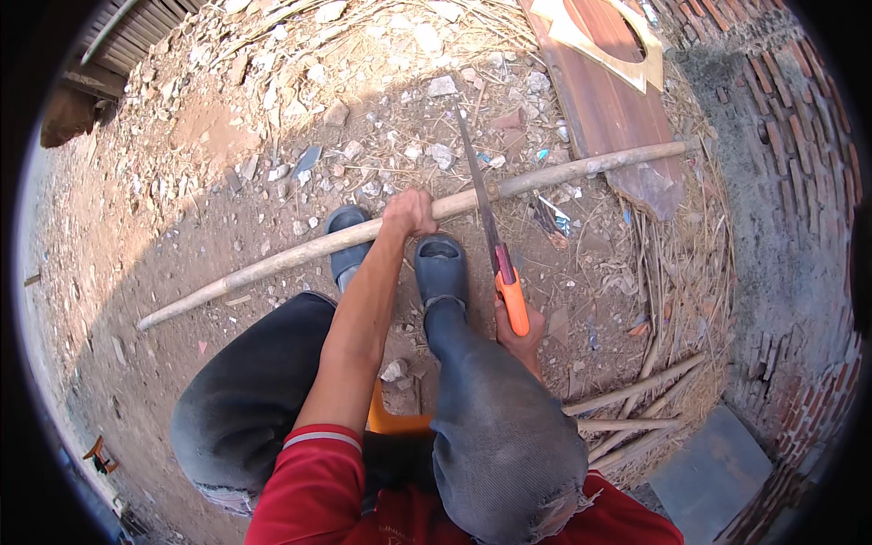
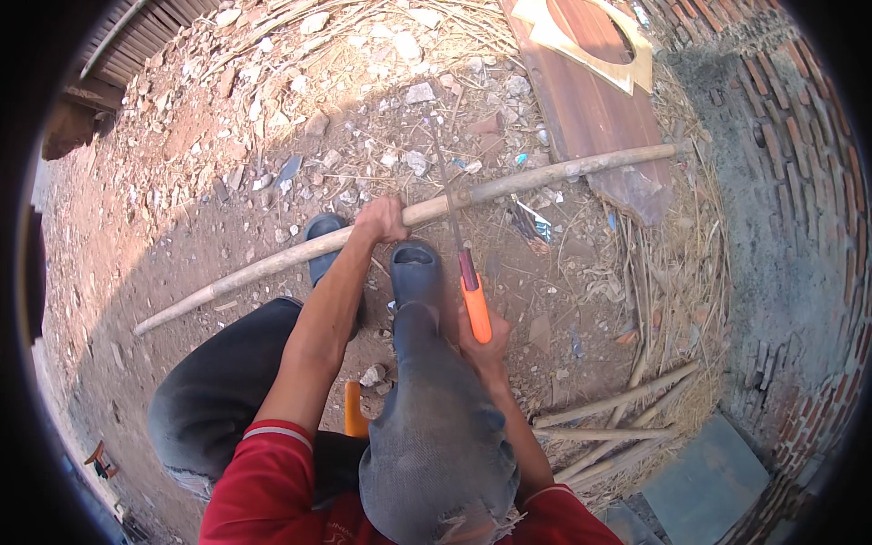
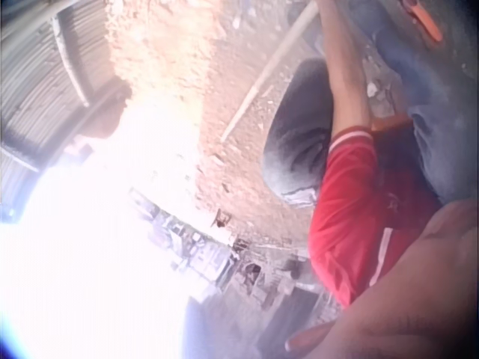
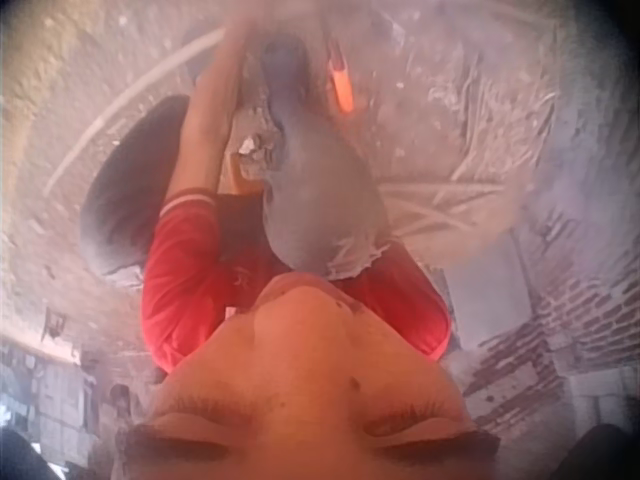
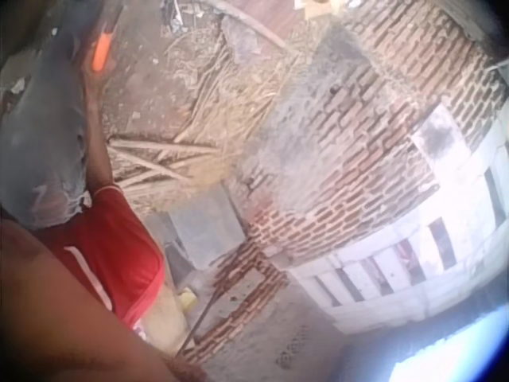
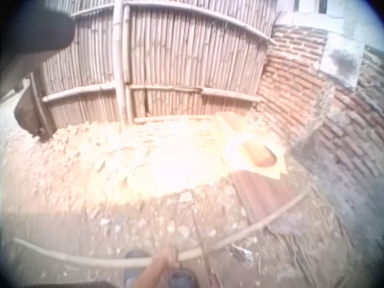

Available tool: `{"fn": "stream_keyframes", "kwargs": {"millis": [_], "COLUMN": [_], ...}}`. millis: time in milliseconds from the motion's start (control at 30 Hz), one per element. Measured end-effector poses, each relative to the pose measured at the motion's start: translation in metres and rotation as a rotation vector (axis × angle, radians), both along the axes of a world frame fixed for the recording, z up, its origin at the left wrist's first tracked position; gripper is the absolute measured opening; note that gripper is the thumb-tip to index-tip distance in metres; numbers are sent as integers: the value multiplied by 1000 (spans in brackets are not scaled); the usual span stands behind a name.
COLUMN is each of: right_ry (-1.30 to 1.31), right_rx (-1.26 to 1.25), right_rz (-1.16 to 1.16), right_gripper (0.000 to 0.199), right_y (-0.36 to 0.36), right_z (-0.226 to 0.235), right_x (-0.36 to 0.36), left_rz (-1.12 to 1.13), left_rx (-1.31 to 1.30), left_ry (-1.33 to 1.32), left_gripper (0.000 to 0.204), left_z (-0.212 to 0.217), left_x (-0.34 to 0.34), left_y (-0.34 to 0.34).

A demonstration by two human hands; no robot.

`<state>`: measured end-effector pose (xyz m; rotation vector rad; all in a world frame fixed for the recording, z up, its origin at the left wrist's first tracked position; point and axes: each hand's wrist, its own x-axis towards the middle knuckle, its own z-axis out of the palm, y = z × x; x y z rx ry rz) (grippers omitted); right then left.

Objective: The person sits on a small stool and uses a hand saw to cut a long wooden stick. They hold the stick steady with their left hand and saw with their right hand, eventually cutting the stick into two pieces.

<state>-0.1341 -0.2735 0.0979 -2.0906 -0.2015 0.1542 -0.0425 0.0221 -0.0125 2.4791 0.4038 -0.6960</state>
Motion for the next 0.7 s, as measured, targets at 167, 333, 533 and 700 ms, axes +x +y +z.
{"fn": "stream_keyframes", "kwargs": {"millis": [167, 333, 533, 700], "right_ry": [-27, -75, -42, -125], "right_rx": [-24, -55, -65, -76], "right_rz": [31, 69, 55, 63], "right_gripper": [20, 20, 19, 18], "right_y": [-9, -8, -10, -17], "right_z": [-4, 3, 4, -3], "right_x": [-3, -3, -11, -13], "left_rz": [17, 28, 21, 40], "left_rx": [25, 29, 9, 2], "left_ry": [-6, -7, 9, 3], "left_gripper": [46, 46, 48, 48], "left_z": [13, 16, 2, 9], "left_x": [1, 1, 1, 1], "left_y": [-5, -4, 1, -4]}}
